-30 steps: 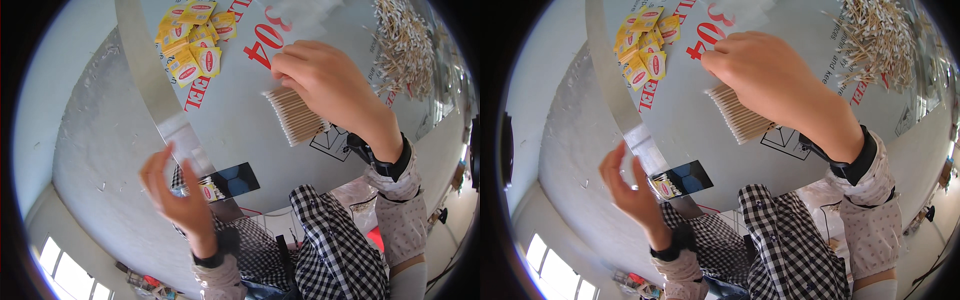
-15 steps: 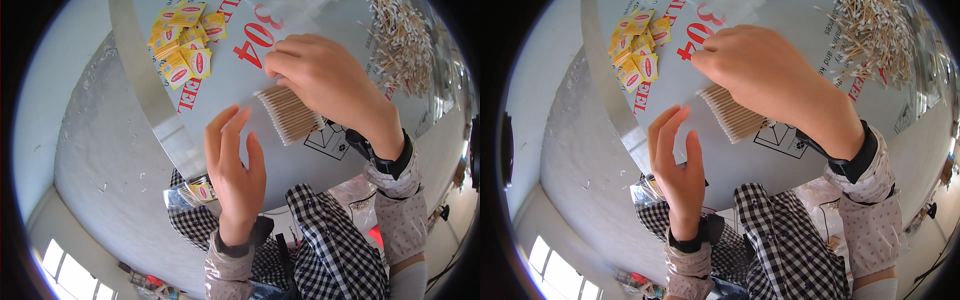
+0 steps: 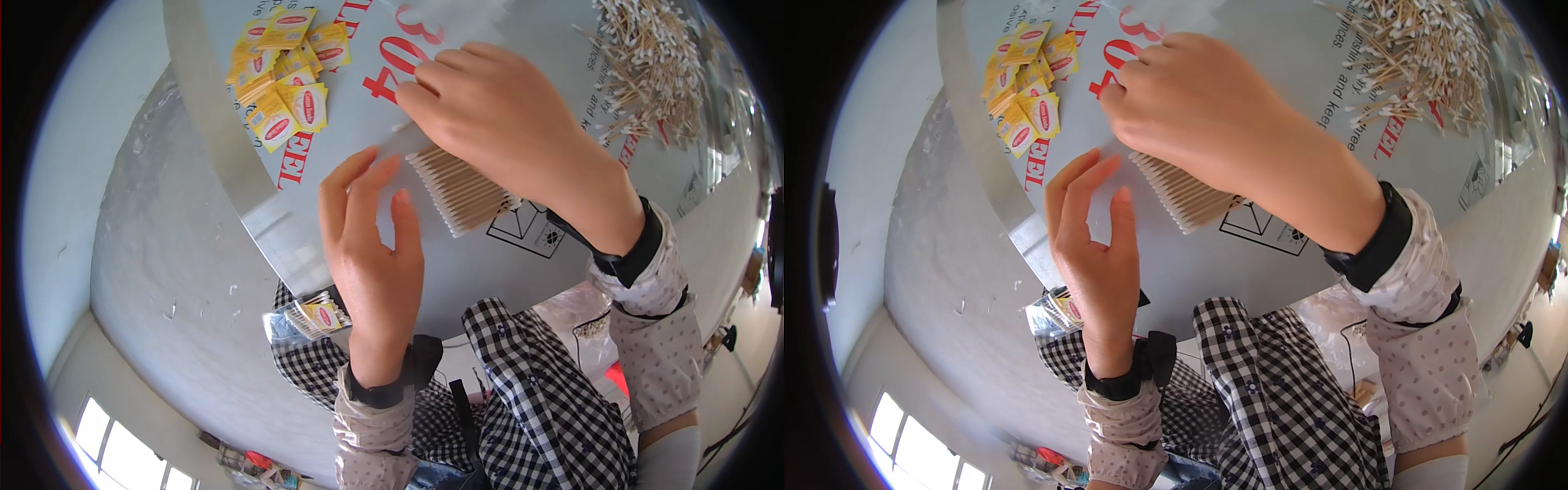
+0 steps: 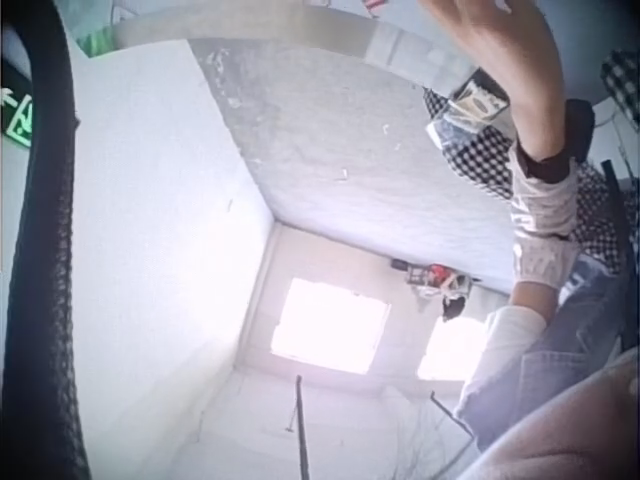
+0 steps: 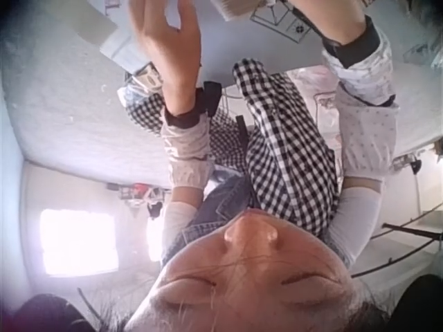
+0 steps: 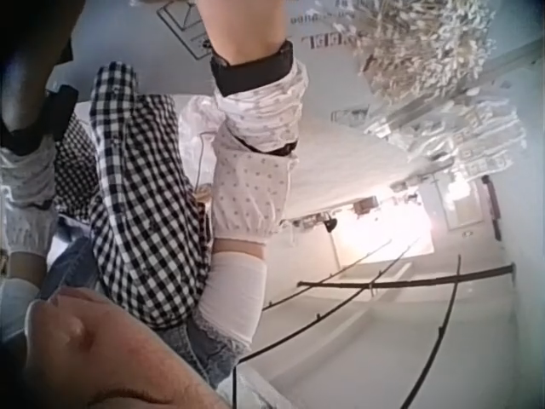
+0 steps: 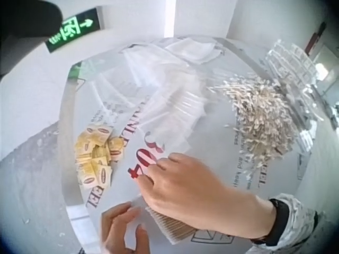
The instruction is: Organizing and inserting cotton swabs into small packaging sleeves on a flat surface.
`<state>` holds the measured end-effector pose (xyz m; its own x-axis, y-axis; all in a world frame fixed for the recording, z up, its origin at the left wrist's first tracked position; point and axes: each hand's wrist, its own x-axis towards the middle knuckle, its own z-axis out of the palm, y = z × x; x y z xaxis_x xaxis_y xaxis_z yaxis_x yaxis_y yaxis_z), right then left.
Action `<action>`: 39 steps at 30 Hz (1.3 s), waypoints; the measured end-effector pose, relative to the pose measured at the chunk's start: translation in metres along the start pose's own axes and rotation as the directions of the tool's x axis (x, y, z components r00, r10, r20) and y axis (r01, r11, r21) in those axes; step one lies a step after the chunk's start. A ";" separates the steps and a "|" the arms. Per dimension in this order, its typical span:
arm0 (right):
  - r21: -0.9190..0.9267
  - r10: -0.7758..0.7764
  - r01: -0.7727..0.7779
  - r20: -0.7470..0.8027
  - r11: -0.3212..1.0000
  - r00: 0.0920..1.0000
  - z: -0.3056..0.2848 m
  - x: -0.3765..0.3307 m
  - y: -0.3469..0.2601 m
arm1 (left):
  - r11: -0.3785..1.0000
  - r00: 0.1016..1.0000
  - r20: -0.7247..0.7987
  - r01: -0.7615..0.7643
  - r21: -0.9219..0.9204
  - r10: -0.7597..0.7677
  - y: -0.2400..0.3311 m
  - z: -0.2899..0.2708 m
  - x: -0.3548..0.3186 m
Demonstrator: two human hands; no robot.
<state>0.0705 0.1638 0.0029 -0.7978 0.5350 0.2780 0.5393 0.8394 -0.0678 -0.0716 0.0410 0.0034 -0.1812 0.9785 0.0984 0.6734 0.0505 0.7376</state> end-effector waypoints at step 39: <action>0.702 0.466 -0.408 0.122 0.583 0.876 -0.026 -0.129 -0.024 | 0.769 0.949 0.309 -0.245 0.590 0.066 0.017 0.052 -0.038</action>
<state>0.1679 0.0723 -0.0068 -0.4806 0.8717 0.0955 0.4505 0.3389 -0.8259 -0.0160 0.0151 -0.0229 0.0936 0.9936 -0.0640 0.9853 -0.0832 0.1494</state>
